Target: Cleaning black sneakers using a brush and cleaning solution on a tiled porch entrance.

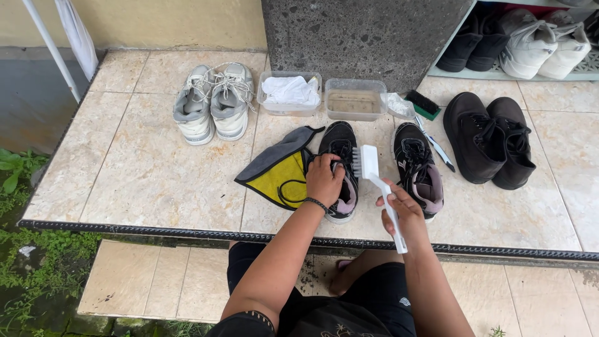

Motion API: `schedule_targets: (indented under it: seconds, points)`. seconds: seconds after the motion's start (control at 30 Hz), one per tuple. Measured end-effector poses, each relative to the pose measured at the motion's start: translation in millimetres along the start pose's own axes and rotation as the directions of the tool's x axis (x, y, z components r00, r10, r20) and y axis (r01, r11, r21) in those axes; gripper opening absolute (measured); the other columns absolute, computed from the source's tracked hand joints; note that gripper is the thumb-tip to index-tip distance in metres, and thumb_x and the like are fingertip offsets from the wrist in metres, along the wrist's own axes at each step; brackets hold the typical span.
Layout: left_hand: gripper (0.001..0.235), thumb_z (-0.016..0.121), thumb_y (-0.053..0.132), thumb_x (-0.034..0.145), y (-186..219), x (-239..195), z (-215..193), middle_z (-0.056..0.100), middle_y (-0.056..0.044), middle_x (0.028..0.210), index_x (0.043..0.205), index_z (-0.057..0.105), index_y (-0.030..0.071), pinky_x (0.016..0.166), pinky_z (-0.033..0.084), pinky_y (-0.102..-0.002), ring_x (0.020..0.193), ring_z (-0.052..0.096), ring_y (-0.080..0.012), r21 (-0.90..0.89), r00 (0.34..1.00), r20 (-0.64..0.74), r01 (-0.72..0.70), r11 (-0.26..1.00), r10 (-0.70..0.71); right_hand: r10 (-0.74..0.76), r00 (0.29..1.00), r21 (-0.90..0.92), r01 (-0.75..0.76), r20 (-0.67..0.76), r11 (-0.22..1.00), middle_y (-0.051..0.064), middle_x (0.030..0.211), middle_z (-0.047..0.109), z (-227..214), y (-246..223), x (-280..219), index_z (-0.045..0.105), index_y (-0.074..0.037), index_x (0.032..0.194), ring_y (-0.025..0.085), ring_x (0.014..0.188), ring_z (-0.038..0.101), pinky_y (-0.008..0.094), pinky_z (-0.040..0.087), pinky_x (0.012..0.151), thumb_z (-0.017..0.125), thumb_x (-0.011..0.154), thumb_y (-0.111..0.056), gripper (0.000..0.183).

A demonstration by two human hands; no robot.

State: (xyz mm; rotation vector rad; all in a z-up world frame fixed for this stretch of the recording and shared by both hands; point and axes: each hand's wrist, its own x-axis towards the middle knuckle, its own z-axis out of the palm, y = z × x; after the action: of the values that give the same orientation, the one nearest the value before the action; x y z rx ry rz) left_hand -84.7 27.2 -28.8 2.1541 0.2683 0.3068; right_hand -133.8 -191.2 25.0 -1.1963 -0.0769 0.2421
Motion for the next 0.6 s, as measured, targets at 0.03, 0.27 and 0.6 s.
schedule_targets:
  seconds: [0.03, 0.27, 0.6]
  points:
    - [0.029, 0.049, 0.041, 0.098, 1.2, -1.2, -1.5, 0.059, -0.012, 0.119, 0.119, 0.053, 0.022, 0.093, 0.049, -0.046, 0.109, 0.058, -0.0358, 0.002, 1.000, 0.005, -0.001, 1.000, 0.001, 0.001, 1.000, 0.003, -0.001, -0.005, 1.000, 0.023, 0.085, 0.063, 7.3, -2.3, 7.8, 0.041, 0.009, 0.148, 0.016, 0.028, 0.048, 0.023, 0.034, 0.022, 0.043, 0.103, -0.003, 0.047]
    - [0.028, 0.046, 0.040, 0.098, 0.7, -3.0, -2.5, 0.058, -0.012, 0.118, 0.118, 0.051, 0.022, 0.091, 0.050, -0.047, 0.108, 0.058, -0.0360, 0.006, 0.999, -0.010, -0.032, 0.999, 0.032, -0.092, 0.996, 0.017, 0.092, 0.016, 0.996, 0.021, 0.089, 0.064, 25.1, 37.2, 45.3, 0.039, 0.007, 0.151, 0.015, 0.034, 0.048, 0.023, 0.035, 0.027, 0.043, 0.106, -0.003, 0.047]
    - [0.028, 0.046, 0.039, 0.099, -4.8, -2.4, 6.8, 0.059, -0.013, 0.116, 0.120, 0.053, 0.021, 0.088, 0.050, -0.047, 0.106, 0.059, -0.0372, -0.013, 0.996, -0.068, -0.054, 0.998, 0.053, -0.100, 0.995, -0.070, 0.098, -0.026, 0.993, 0.014, 0.088, 0.065, 29.6, -2.7, 6.8, 0.036, 0.008, 0.153, 0.009, 0.034, 0.049, 0.021, 0.036, 0.027, 0.035, 0.109, -0.007, 0.047]
